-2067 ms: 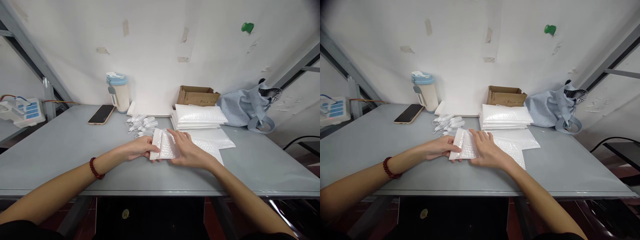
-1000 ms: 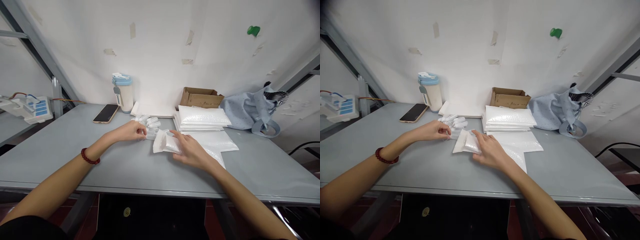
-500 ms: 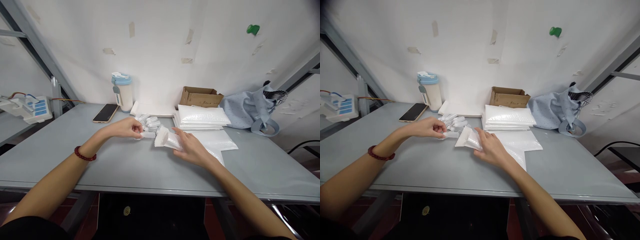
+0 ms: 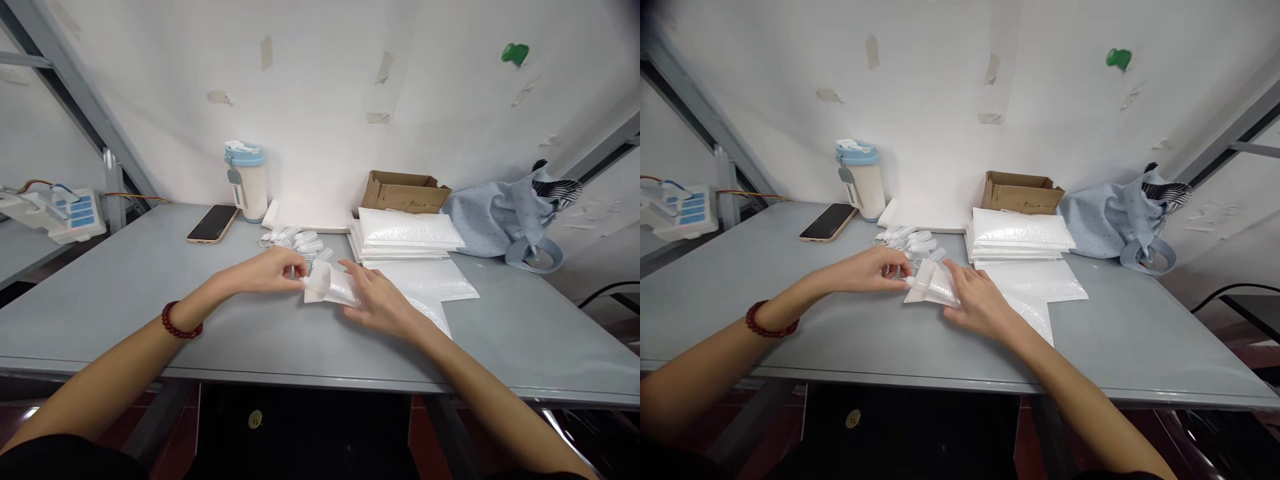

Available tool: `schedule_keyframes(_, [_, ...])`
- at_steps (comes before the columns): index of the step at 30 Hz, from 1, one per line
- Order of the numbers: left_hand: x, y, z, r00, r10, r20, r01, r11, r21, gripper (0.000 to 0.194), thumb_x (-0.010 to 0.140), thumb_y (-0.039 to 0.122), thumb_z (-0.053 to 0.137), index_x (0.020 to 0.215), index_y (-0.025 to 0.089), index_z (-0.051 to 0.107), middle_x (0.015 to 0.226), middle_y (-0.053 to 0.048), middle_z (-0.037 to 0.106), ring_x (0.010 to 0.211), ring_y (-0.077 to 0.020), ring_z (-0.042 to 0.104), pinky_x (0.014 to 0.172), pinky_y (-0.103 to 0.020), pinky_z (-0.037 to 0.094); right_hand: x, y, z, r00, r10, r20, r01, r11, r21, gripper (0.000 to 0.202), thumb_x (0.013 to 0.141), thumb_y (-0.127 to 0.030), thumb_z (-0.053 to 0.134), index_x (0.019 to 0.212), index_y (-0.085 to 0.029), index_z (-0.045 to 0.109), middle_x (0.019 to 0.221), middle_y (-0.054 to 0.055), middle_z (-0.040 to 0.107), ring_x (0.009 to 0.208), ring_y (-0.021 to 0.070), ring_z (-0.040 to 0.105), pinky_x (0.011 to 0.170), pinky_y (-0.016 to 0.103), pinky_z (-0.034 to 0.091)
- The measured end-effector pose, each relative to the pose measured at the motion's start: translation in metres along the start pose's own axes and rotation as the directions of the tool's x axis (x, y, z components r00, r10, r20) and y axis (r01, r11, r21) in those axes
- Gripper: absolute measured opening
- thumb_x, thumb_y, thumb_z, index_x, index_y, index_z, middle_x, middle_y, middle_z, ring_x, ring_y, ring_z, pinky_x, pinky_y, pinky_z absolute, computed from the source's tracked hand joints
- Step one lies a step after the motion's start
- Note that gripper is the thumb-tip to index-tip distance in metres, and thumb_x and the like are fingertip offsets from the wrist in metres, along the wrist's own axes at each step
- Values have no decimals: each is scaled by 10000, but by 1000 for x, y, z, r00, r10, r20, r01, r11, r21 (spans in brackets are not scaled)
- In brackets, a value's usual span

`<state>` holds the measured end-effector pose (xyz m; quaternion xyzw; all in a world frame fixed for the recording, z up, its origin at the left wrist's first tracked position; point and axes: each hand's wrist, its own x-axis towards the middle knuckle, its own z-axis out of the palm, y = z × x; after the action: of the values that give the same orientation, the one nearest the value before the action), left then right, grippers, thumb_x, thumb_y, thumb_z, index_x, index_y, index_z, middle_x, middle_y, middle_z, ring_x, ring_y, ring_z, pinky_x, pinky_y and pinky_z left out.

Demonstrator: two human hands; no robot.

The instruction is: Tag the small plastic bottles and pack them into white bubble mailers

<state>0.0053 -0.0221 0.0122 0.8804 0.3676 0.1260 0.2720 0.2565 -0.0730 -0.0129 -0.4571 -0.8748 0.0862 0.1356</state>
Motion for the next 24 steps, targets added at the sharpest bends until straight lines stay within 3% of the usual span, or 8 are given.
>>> schedule_keyframes(8, [6, 11, 32, 978, 120, -168, -124, 992, -10, 183, 854, 270, 569, 880, 202, 737, 821, -32, 643, 701, -139, 538, 644, -252, 365, 0, -7, 5, 1000, -24, -15, 25, 1000, 19, 707, 746, -249, 548, 1397, -112, 308, 1246, 189, 602, 1081, 319, 573, 892, 460, 452])
schedule_keyframes(14, [7, 20, 46, 979, 185, -82, -194, 973, -125, 255, 825, 143, 480, 673, 163, 683, 716, -35, 621, 711, -151, 556, 658, -253, 391, -1, -8, 7, 999, -48, -26, 49, 998, 41, 721, 737, -245, 536, 1403, -108, 295, 1246, 178, 600, 1065, 317, 577, 888, 456, 455])
schedule_keyframes(17, [5, 21, 34, 987, 162, -11, -161, 966, -203, 248, 841, 184, 491, 764, 176, 727, 796, -30, 673, 718, -141, 565, 659, -244, 401, -1, -8, 6, 998, -47, -29, 49, 998, 47, 713, 738, -242, 537, 1398, -117, 298, 1239, 176, 603, 1068, 318, 576, 886, 455, 454])
schedule_keyframes(20, [-1, 14, 6, 997, 67, -34, -73, 972, -223, 242, 860, 270, 534, 960, 195, 741, 864, -25, 722, 774, -149, 593, 662, -235, 412, -1, -6, 4, 999, -25, -34, 26, 999, 45, 703, 745, -246, 541, 1392, -121, 299, 1211, 175, 614, 1053, 316, 578, 858, 449, 458])
schedule_keyframes(24, [-14, -13, -32, 989, -143, -26, 143, 990, 18, 250, 819, 321, 597, 965, 171, 735, 810, -16, 711, 676, -123, 559, 580, -215, 380, 0, -3, 1, 998, 11, -56, -8, 998, 54, 691, 757, -252, 544, 1390, -127, 298, 1123, 152, 637, 1040, 305, 577, 819, 424, 461])
